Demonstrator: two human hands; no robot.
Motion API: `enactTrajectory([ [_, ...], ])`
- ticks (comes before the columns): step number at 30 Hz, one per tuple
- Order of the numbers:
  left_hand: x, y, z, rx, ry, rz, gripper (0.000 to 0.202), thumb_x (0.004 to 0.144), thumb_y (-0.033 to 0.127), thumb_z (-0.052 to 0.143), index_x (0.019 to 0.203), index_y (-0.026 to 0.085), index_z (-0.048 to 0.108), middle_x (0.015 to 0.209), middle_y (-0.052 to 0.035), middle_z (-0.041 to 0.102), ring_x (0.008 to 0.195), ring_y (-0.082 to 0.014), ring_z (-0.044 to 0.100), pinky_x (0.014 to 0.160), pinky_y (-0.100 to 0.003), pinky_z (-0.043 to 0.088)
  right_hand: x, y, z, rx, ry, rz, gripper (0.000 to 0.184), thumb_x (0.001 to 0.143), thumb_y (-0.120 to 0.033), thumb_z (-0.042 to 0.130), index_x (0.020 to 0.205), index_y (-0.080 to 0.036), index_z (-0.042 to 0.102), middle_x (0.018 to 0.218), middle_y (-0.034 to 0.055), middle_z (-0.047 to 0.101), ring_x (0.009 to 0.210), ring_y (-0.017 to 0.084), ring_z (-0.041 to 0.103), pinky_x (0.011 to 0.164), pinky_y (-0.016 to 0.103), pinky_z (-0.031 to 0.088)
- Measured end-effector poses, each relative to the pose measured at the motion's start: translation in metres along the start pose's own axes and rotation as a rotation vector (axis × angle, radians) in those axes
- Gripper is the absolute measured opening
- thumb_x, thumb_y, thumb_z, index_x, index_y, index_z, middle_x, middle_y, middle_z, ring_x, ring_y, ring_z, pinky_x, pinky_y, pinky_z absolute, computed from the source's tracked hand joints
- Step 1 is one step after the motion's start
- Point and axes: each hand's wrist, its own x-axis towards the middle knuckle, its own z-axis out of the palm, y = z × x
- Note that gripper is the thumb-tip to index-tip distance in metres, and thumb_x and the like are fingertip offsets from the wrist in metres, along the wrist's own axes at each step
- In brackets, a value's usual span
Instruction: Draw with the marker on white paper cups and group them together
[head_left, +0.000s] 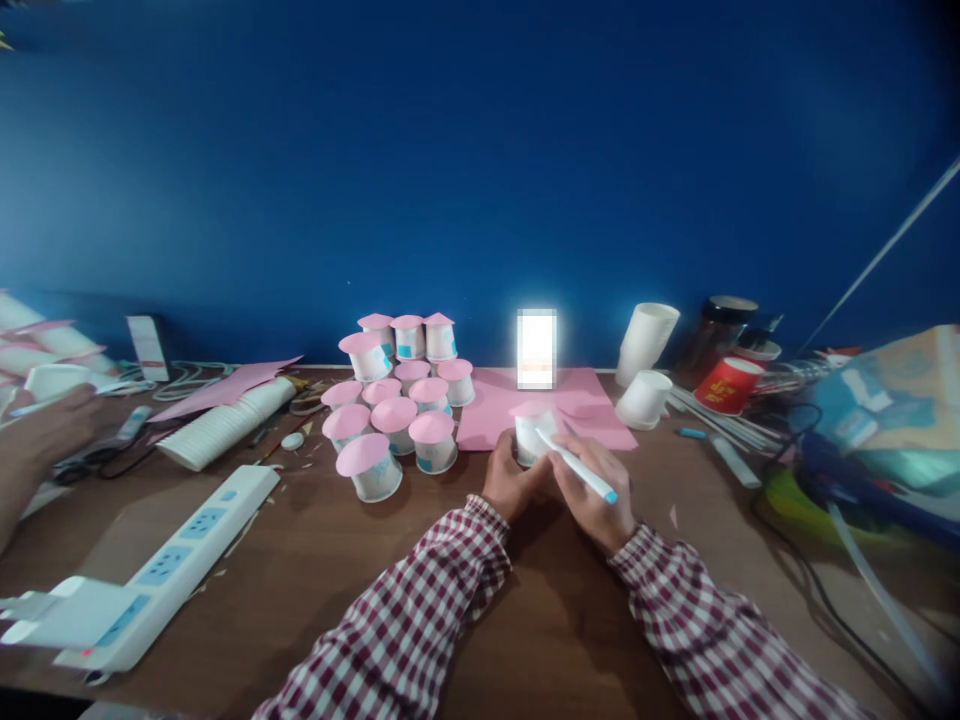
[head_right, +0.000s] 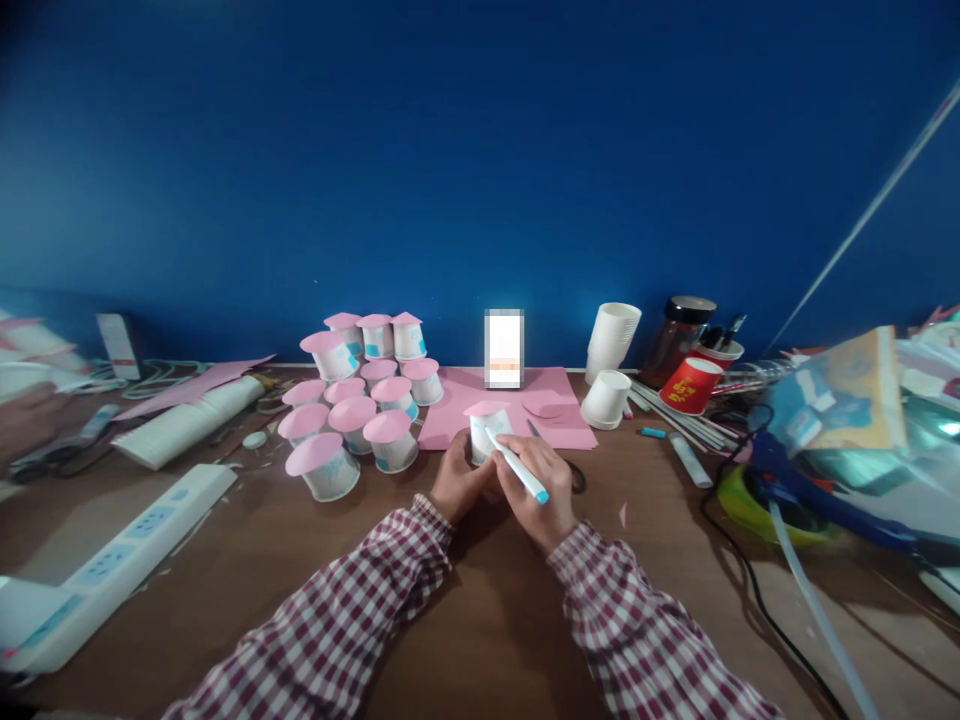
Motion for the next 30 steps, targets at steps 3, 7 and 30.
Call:
enactTrajectory([
  [3,-0.0004,0.0022,-0.0003,0.015,-0.003,-0.001,0.041,0.069,0.038,0.069,0.100,0.013,0.056,0.089,-0.0063,0.064,0.077,-0.0151,0.057,0.069,-0.027,0.046,0.0002,-0.0001,0.0000,-0.003,-0.006,-0.006,0.015,0.086,-0.022,0.053,0.099,-0.018,0.059,0.086,0.0073,0.067,0.081,0.018,0.064,0.075,0.033,0.054],
  [7,-0.0008,0.0033,0.0000,0.028,-0.006,0.009,0.043,0.069,0.038,0.069,0.101,0.013,0.055,0.090,-0.0068,0.064,0.078,-0.0155,0.057,0.070,-0.027,0.046,-0.0003,0.0008,0.0000,0.003,0.004,-0.012,0.015,0.086,-0.022,0.054,0.099,-0.017,0.059,0.088,0.0076,0.067,0.082,0.019,0.064,0.075,0.033,0.054],
  [30,-0.0016,0.0046,0.0015,0.027,-0.003,0.008,0.043,0.069,0.037,0.068,0.101,0.012,0.055,0.090,-0.0066,0.064,0.077,-0.0148,0.057,0.069,-0.027,0.046,-0.0001,0.0014,-0.0002,-0.005,-0.003,-0.008,0.015,0.086,-0.021,0.054,0.099,-0.017,0.059,0.089,0.0074,0.067,0.081,0.018,0.064,0.075,0.032,0.054],
])
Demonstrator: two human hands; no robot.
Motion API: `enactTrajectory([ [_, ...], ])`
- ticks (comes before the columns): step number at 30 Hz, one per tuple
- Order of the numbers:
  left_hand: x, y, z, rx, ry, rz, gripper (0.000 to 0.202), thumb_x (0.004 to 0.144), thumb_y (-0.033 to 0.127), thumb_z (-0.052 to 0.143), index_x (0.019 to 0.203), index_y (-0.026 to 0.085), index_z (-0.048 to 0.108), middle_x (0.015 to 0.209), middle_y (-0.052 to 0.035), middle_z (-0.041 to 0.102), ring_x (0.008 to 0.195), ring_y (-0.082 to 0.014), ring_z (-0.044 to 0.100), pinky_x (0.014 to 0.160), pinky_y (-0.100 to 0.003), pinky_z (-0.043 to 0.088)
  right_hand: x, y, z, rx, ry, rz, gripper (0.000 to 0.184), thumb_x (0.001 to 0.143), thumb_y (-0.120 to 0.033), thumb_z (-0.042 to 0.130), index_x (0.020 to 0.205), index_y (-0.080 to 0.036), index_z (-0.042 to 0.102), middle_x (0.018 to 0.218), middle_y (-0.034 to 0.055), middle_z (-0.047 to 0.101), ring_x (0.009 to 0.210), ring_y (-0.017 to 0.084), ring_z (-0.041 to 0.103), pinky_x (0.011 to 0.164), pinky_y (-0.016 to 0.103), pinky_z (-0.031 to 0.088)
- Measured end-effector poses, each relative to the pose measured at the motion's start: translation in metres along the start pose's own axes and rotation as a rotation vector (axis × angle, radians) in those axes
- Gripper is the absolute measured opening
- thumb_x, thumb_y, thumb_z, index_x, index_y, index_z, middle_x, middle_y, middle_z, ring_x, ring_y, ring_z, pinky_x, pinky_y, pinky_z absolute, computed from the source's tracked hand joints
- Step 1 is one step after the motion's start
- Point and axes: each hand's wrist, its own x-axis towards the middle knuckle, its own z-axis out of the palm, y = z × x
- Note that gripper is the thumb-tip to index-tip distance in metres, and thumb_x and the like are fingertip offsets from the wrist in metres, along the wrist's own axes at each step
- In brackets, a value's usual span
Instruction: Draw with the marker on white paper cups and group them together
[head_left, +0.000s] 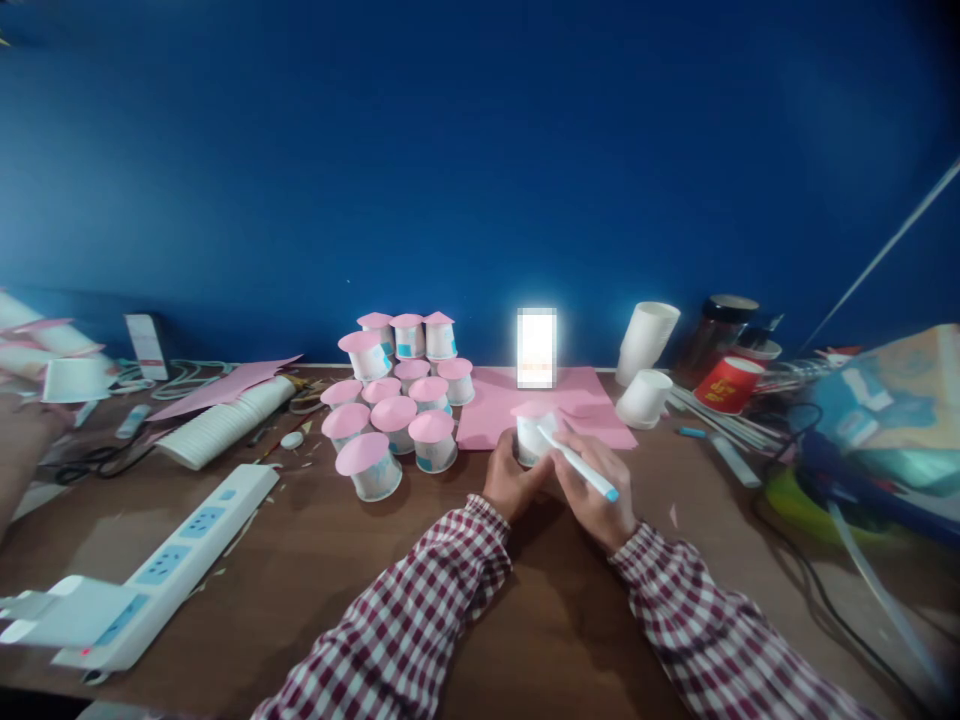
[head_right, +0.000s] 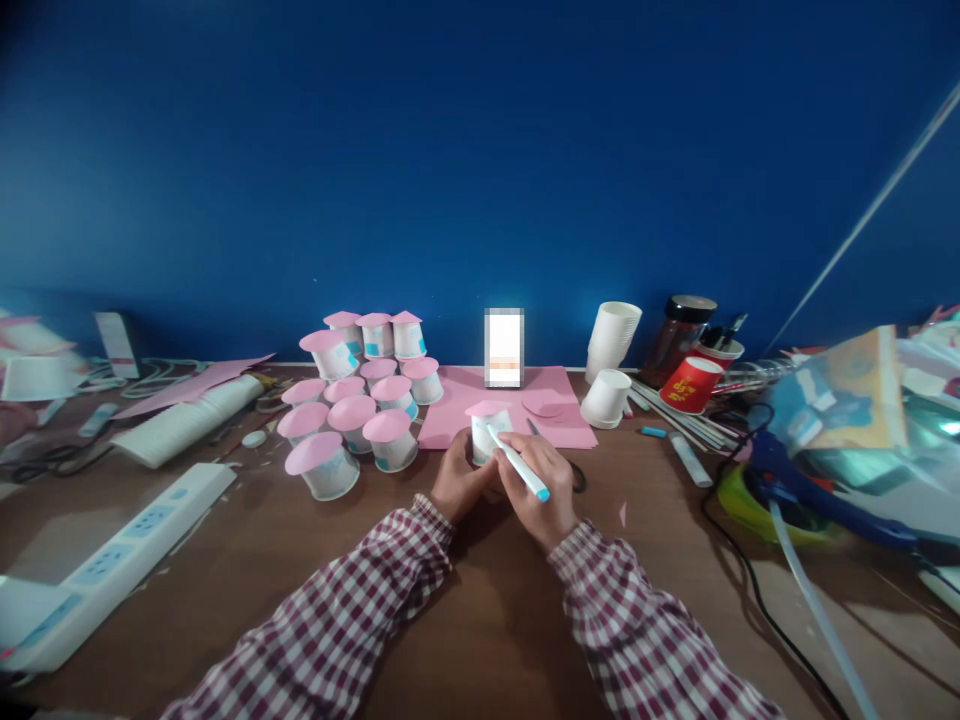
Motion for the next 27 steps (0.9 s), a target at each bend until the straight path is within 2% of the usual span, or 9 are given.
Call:
enactTrajectory([
  [13,0.0007,-0.0032,0.0003,0.007,0.001,0.012,0.044,0.069,0.038,0.068,0.102,0.012,0.055,0.090,-0.0073,0.064,0.078,-0.0160,0.058,0.069,-0.028,0.047,0.0009,-0.0004,-0.0003,0.013,0.003,-0.006,0.015,0.084,-0.018,0.056,0.099,-0.016,0.059,0.088,0.0071,0.067,0.082,0.017,0.063,0.076,0.031,0.053],
  [27,0.0005,0.0002,0.0008,0.012,0.028,0.005,0.041,0.068,0.037,0.068,0.098,0.012,0.056,0.089,-0.0071,0.064,0.076,-0.0150,0.058,0.068,-0.027,0.046,0.0003,0.0009,0.0004,0.010,-0.004,-0.007,0.014,0.085,-0.020,0.054,0.097,-0.017,0.059,0.087,0.0072,0.066,0.081,0.018,0.063,0.075,0.031,0.053],
])
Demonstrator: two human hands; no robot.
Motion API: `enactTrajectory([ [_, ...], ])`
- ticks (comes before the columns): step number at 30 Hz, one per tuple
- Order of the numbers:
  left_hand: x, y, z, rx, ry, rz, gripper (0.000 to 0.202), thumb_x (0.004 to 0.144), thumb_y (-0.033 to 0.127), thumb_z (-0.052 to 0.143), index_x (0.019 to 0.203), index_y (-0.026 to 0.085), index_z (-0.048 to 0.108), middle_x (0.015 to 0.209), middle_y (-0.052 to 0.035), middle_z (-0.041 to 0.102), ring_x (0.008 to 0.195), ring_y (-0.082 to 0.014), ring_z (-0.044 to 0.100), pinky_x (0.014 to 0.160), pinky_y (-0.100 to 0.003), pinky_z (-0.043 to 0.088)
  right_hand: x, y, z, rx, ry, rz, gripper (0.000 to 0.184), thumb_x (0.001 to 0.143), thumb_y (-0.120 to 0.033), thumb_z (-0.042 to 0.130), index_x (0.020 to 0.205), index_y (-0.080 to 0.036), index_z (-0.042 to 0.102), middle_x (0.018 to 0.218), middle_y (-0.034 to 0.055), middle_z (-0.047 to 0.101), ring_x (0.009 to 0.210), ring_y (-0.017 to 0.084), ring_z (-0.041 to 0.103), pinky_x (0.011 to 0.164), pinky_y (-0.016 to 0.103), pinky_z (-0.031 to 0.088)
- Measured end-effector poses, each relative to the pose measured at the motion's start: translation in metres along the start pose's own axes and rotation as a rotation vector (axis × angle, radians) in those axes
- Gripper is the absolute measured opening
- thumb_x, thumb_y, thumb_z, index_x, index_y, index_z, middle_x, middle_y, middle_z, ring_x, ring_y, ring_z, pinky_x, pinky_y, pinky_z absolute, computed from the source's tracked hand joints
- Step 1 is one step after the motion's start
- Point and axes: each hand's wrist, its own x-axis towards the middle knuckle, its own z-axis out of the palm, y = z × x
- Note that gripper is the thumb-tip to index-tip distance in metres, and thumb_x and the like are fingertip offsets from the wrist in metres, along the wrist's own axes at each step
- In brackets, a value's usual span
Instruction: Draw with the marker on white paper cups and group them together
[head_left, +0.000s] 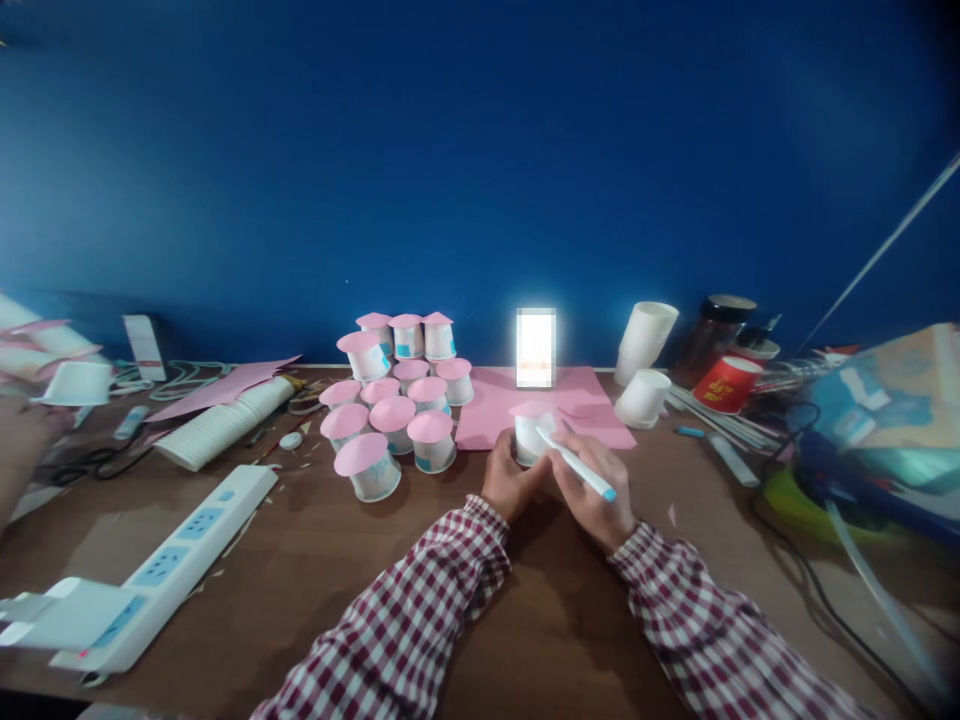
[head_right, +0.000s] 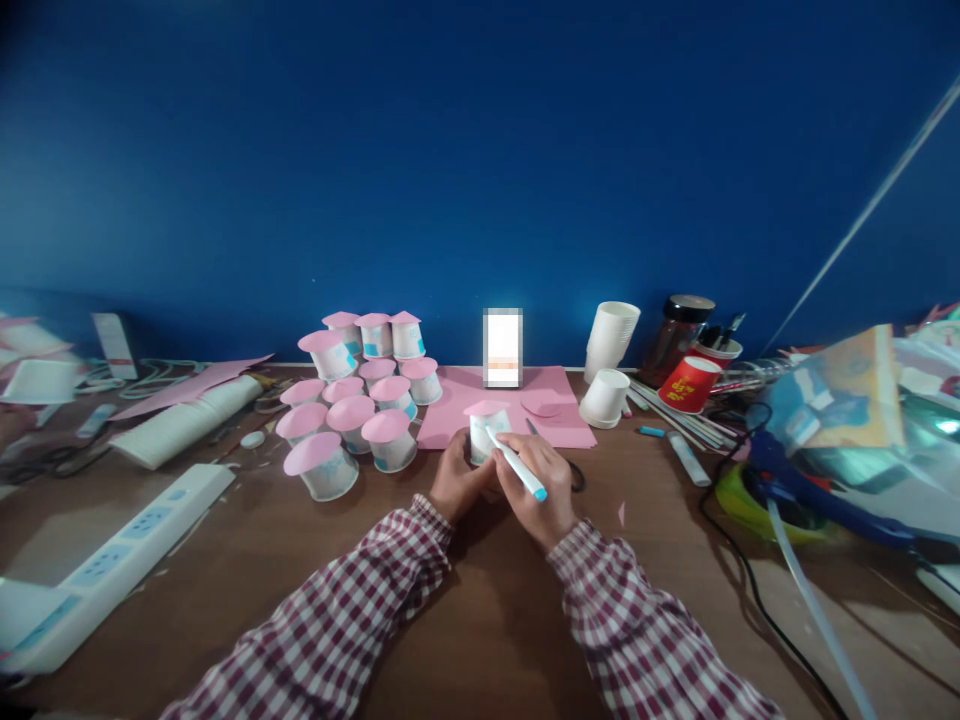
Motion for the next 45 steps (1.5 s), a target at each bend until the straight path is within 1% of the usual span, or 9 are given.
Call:
enactTrajectory([
  [9,0.0008,-0.0008,-0.0007,0.019,0.005,-0.022,0.042,0.067,0.038,0.069,0.098,0.012,0.056,0.087,-0.0063,0.064,0.076,-0.0156,0.058,0.068,-0.027,0.046,-0.0003,-0.0009,0.0004,-0.006,-0.009,0.018,0.011,0.084,-0.020,0.054,0.094,-0.017,0.059,0.084,0.0064,0.066,0.079,0.017,0.063,0.075,0.030,0.053],
  [16,0.0004,0.0041,-0.0018,0.017,0.006,-0.034,0.042,0.066,0.036,0.070,0.099,0.012,0.056,0.089,-0.0071,0.064,0.079,-0.0169,0.058,0.071,-0.029,0.046,0.0006,-0.0024,-0.0001,0.003,-0.020,0.016,0.011,0.086,-0.022,0.052,0.093,-0.017,0.059,0.083,0.0067,0.066,0.079,0.018,0.063,0.074,0.032,0.053],
  [22,0.0008,-0.0013,-0.0014,-0.013,-0.005,-0.010,0.044,0.067,0.039,0.070,0.099,0.013,0.057,0.089,-0.0066,0.065,0.077,-0.0157,0.058,0.069,-0.028,0.046,-0.0023,0.0011,0.0001,-0.026,0.014,0.048,0.013,0.086,-0.023,0.053,0.097,-0.018,0.059,0.084,0.0070,0.066,0.079,0.018,0.063,0.074,0.032,0.053],
  [28,0.0003,-0.0016,-0.0005,0.002,-0.005,0.003,0.042,0.068,0.038,0.070,0.099,0.012,0.057,0.090,-0.0069,0.064,0.077,-0.0152,0.057,0.070,-0.027,0.046,-0.0015,0.0017,-0.0001,-0.033,0.011,0.031,0.013,0.086,-0.021,0.054,0.097,-0.016,0.058,0.084,0.0069,0.066,0.080,0.018,0.063,0.075,0.031,0.053],
  [36,-0.0009,0.0025,-0.0008,-0.019,-0.019,-0.004,0.042,0.068,0.038,0.069,0.099,0.012,0.057,0.090,-0.0070,0.064,0.077,-0.0150,0.058,0.070,-0.027,0.047,-0.0007,0.0007,-0.0001,-0.037,0.017,0.022,0.013,0.087,-0.024,0.052,0.097,-0.018,0.058,0.086,0.0073,0.067,0.080,0.018,0.064,0.074,0.032,0.054],
  [45,-0.0004,0.0042,-0.0004,-0.018,-0.004,-0.010,0.042,0.067,0.038,0.070,0.098,0.012,0.058,0.090,-0.0072,0.065,0.077,-0.0155,0.058,0.070,-0.027,0.047,-0.0013,0.0020,0.0008,-0.056,0.015,0.012,0.014,0.088,-0.025,0.051,0.097,-0.018,0.058,0.085,0.0069,0.067,0.080,0.018,0.065,0.074,0.032,0.054],
])
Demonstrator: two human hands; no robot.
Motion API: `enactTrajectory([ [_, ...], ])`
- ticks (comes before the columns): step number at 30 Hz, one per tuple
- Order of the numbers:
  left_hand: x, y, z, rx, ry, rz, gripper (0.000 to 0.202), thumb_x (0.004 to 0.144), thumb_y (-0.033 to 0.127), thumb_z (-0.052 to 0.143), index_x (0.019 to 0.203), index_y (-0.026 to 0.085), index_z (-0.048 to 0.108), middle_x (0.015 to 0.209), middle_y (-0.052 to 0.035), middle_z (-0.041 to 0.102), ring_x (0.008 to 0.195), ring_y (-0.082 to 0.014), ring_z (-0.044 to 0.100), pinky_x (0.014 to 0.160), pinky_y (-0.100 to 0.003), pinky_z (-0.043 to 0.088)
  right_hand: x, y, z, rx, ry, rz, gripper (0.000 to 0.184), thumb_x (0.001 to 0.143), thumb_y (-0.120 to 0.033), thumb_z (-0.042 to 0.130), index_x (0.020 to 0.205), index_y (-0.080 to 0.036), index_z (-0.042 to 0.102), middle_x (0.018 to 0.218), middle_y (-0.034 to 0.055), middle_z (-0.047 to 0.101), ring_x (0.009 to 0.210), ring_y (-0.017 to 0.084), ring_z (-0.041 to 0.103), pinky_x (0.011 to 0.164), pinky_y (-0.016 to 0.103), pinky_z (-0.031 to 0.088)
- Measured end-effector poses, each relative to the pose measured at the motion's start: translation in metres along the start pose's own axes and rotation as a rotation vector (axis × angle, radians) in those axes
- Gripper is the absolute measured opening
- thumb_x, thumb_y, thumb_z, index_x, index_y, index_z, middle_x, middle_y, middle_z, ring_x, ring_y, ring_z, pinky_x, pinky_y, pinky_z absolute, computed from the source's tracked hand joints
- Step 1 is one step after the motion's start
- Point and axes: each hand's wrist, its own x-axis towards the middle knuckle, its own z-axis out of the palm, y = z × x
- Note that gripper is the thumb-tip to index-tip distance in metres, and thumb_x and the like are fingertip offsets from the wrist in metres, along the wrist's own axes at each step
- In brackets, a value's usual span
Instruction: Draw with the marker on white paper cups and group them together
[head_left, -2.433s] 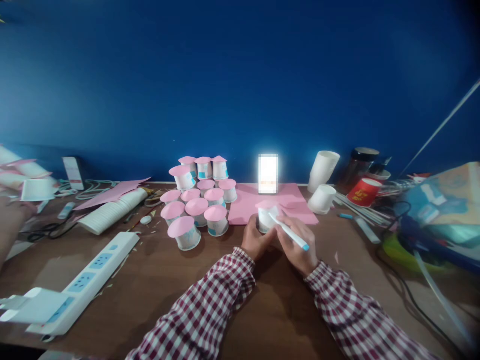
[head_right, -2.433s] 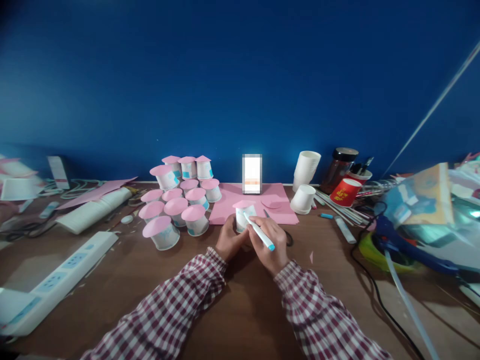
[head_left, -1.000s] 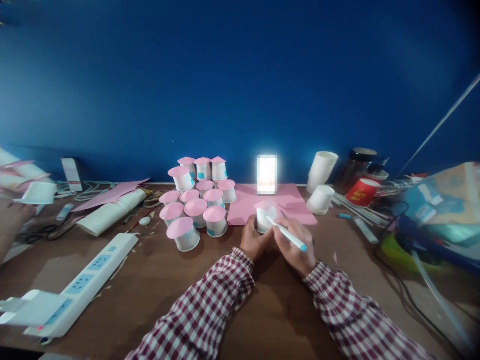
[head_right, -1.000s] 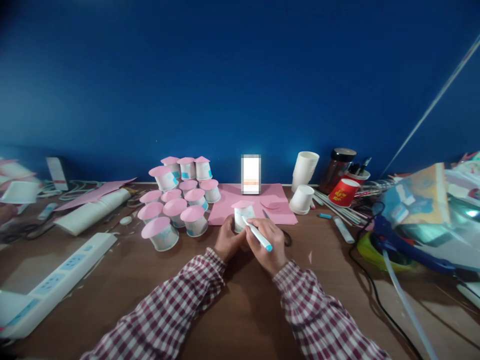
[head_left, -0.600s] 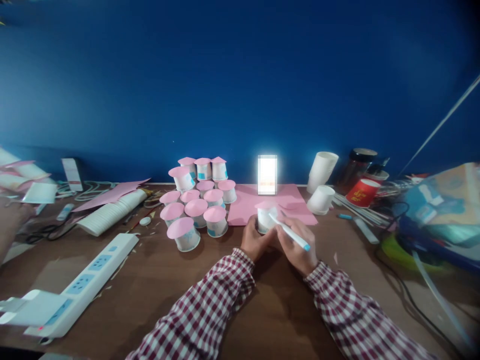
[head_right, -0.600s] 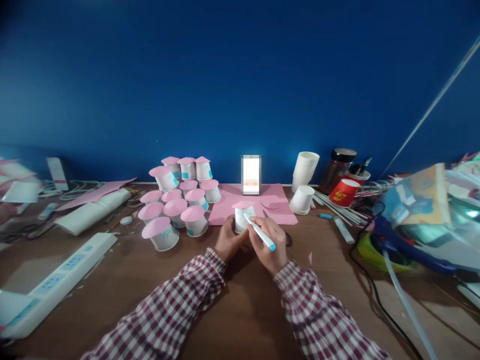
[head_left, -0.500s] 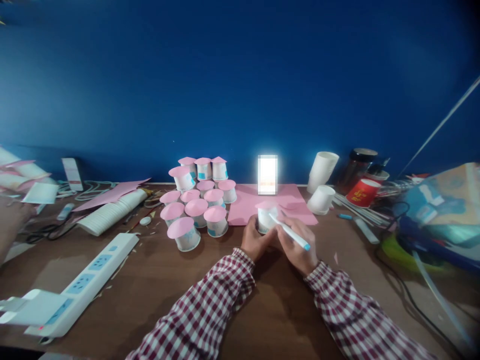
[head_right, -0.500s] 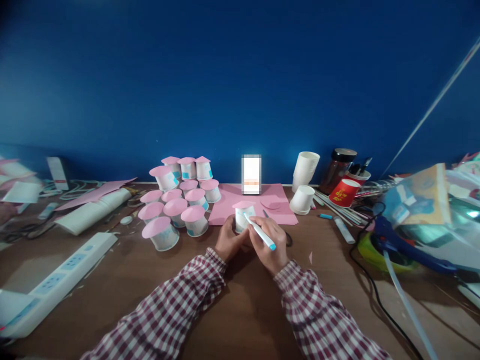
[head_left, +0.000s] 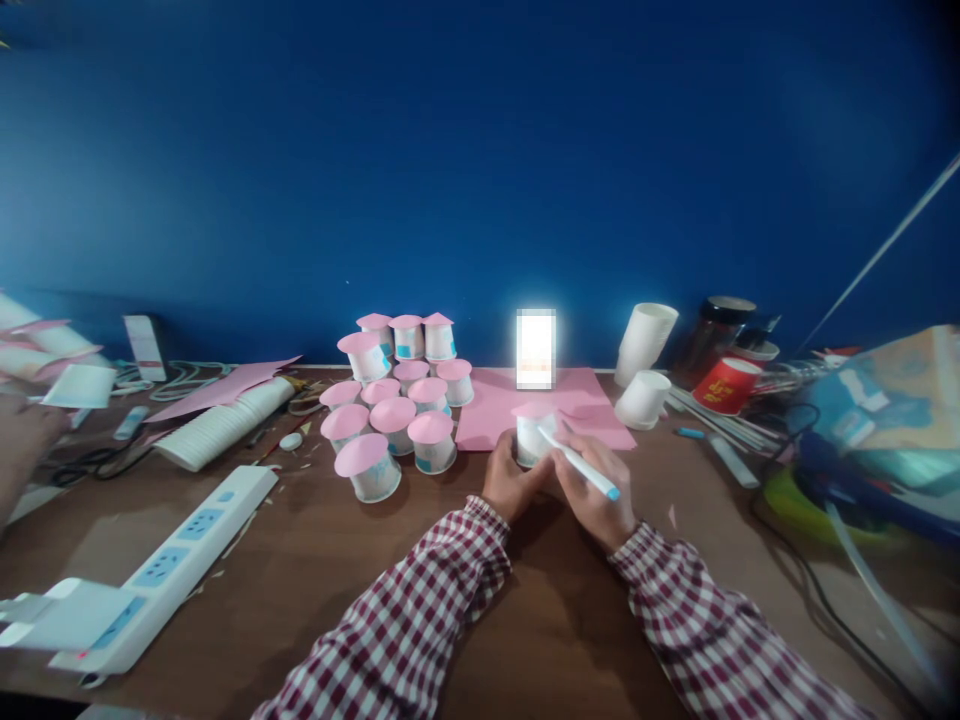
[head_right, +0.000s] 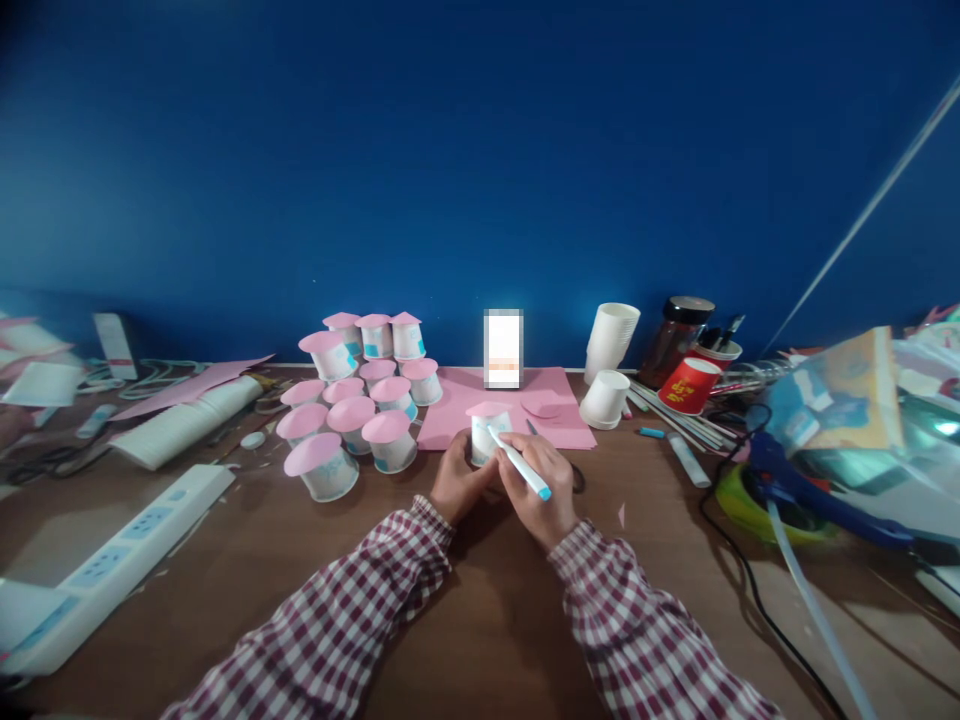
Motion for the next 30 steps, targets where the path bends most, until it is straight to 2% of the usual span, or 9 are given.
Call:
enactTrajectory([
  [5,-0.0002,-0.0026,0.0003,0.021,0.003,-0.001,0.044,0.067,0.038,0.070,0.099,0.012,0.057,0.091,-0.0079,0.065,0.077,-0.0156,0.058,0.070,-0.028,0.047,0.0002,-0.0004,-0.0008,0.006,-0.004,-0.001,0.012,0.087,-0.023,0.052,0.096,-0.018,0.058,0.085,0.0073,0.067,0.080,0.018,0.064,0.074,0.032,0.054],
  [15,-0.0002,0.0000,-0.0011,0.016,-0.003,-0.002,0.044,0.066,0.039,0.071,0.098,0.012,0.058,0.089,-0.0071,0.065,0.076,-0.0154,0.058,0.069,-0.027,0.047,-0.0002,0.0004,-0.0007,0.024,0.010,0.035,0.015,0.088,-0.028,0.050,0.095,-0.018,0.060,0.084,0.0076,0.067,0.080,0.019,0.065,0.074,0.033,0.054],
  [30,-0.0004,-0.0009,-0.0006,0.031,0.010,0.007,0.042,0.067,0.037,0.070,0.099,0.012,0.057,0.090,-0.0074,0.065,0.077,-0.0160,0.059,0.069,-0.028,0.047,0.0007,-0.0003,-0.0008,0.009,0.002,0.003,0.011,0.086,-0.021,0.053,0.094,-0.017,0.058,0.083,0.0068,0.066,0.079,0.018,0.063,0.073,0.031,0.053],
])
